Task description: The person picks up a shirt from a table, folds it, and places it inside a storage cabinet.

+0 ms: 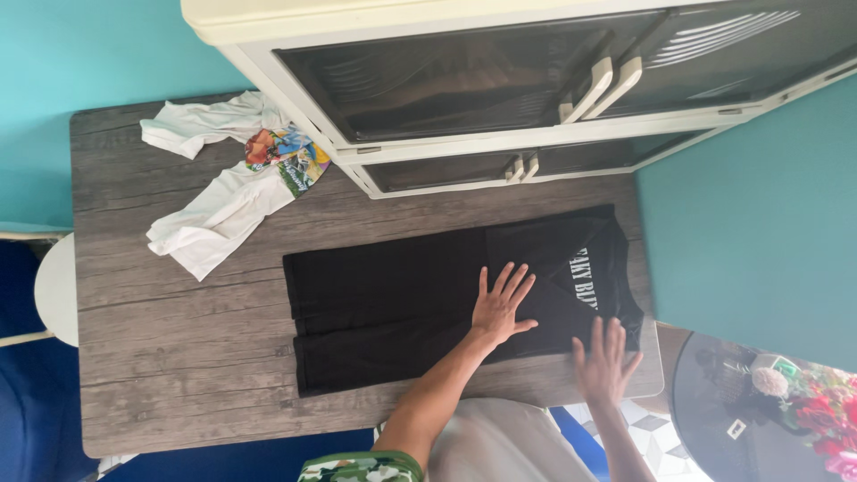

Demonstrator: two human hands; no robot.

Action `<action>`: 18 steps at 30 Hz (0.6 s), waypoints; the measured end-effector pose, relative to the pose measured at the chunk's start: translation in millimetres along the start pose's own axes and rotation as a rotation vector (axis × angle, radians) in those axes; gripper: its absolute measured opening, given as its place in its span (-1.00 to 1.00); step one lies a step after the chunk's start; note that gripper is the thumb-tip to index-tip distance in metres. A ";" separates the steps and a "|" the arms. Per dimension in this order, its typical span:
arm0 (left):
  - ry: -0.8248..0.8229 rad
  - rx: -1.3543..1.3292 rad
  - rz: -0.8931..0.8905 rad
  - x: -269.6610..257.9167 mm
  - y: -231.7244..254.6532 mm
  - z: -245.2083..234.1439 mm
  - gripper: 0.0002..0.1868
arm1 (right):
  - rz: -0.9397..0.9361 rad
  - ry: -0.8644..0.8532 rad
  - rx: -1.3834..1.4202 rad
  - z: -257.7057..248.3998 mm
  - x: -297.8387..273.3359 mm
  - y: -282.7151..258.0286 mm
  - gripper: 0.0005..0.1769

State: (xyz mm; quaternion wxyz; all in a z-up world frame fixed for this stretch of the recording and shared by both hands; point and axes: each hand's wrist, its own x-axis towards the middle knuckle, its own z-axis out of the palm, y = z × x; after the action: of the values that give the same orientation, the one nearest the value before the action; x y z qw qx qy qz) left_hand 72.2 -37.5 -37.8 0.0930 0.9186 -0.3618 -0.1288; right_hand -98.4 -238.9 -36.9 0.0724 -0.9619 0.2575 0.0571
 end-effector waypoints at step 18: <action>0.294 -0.251 -0.488 -172.0 -118.1 -50.5 -0.28 | -0.011 0.102 0.089 -18.1 1.0 -15.7 -0.11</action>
State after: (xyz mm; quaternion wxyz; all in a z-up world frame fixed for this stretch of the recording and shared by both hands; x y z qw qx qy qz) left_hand 42.0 170.0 8.1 0.2234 0.9685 -0.0943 -0.0568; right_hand -88.4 -229.0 -17.5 0.1020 -0.9608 0.2579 -0.0039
